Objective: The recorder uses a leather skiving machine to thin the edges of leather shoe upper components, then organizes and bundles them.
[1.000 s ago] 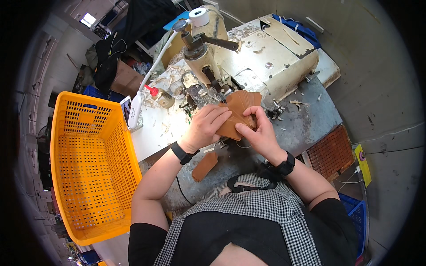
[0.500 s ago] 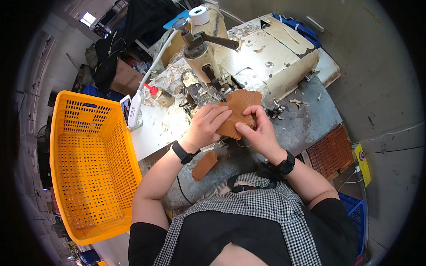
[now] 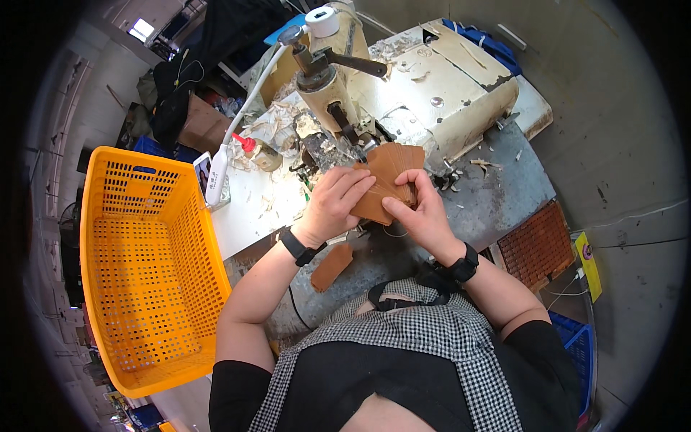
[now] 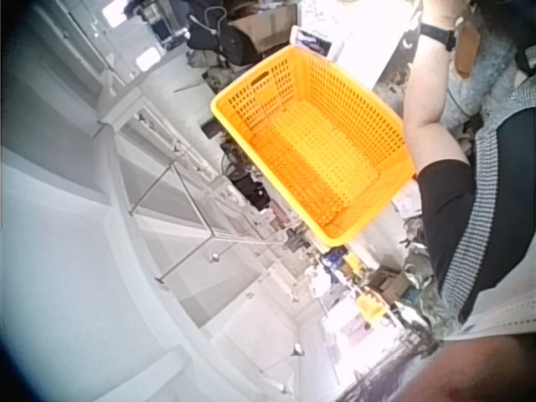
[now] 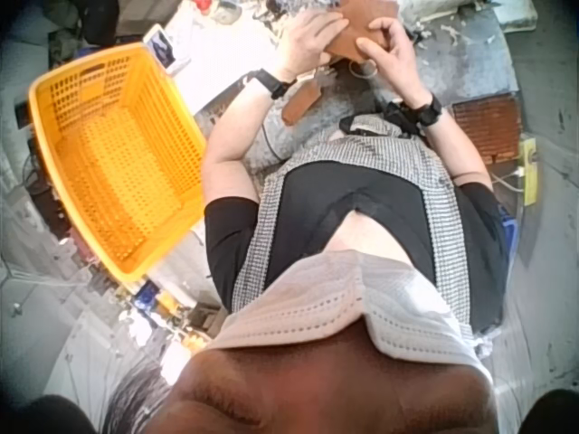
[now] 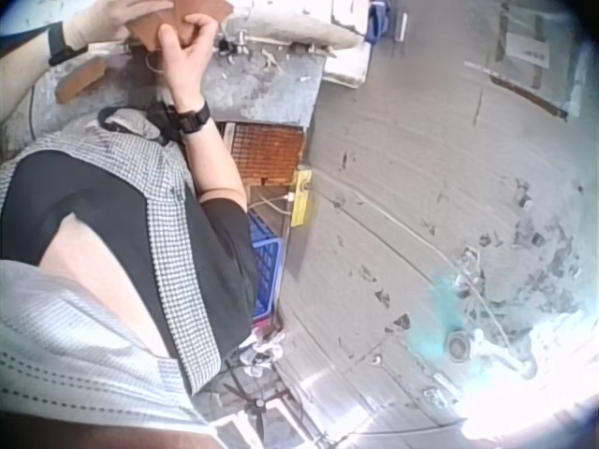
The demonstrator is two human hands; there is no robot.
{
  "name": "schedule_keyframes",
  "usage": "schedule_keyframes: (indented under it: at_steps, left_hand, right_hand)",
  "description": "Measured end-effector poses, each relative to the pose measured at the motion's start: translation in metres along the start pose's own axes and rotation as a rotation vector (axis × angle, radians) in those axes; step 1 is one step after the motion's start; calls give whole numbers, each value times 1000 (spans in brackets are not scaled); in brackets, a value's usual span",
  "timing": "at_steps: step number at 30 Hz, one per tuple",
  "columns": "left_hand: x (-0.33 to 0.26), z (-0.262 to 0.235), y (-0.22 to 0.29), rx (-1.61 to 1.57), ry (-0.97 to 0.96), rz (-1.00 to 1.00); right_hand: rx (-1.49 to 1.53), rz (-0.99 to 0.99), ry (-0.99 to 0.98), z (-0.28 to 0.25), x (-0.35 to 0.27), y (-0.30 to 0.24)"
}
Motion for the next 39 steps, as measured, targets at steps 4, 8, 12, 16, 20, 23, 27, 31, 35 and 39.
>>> schedule_keyframes:
  at_steps: [4, 8, 12, 16, 20, 23, 27, 31, 35, 39]
  left_hand:
    - [0, 0, 0, -6, 16, -7]
    - [0, -2, -1, -13, 58, -19]
    - [0, -2, -1, -7, 66, -21]
    - [-2, -1, -2, -1, 67, -30]
    - [-2, 0, -2, 1, 76, -31]
    - [-3, 0, -1, 5, 80, -35]
    - [-3, -1, -1, -3, 83, -40]
    - [-3, -1, -1, -8, 87, -42]
    - [-4, 0, -1, -3, 93, -39]
    - [-4, 0, -2, -10, 92, -51]
  right_hand:
    - [-3, 12, 2, -1, 0, 1]
    - [-11, 49, -3, 0, -1, 0]
    - [2, 31, 3, 0, 0, 1]
    - [-2, 31, 1, 0, -1, 0]
    - [-15, 48, -2, -1, -1, 1]
    - [-20, 49, -1, 0, -1, 0]
    - [-15, 64, -1, 0, -1, 1]
    - [-31, 95, 2, 0, -3, -2]
    - [-43, 112, 5, -1, -3, 0]
    - [-54, 117, 6, -1, -3, -1]
Point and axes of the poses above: each hand's wrist, its own x-axis towards the middle knuckle, its own z-axis out of the palm, y = z × x, the point moved 9 cm from there along x, towards the middle knuckle, and after that the axes turned 6 degrees about y, right-handed, at the moved point
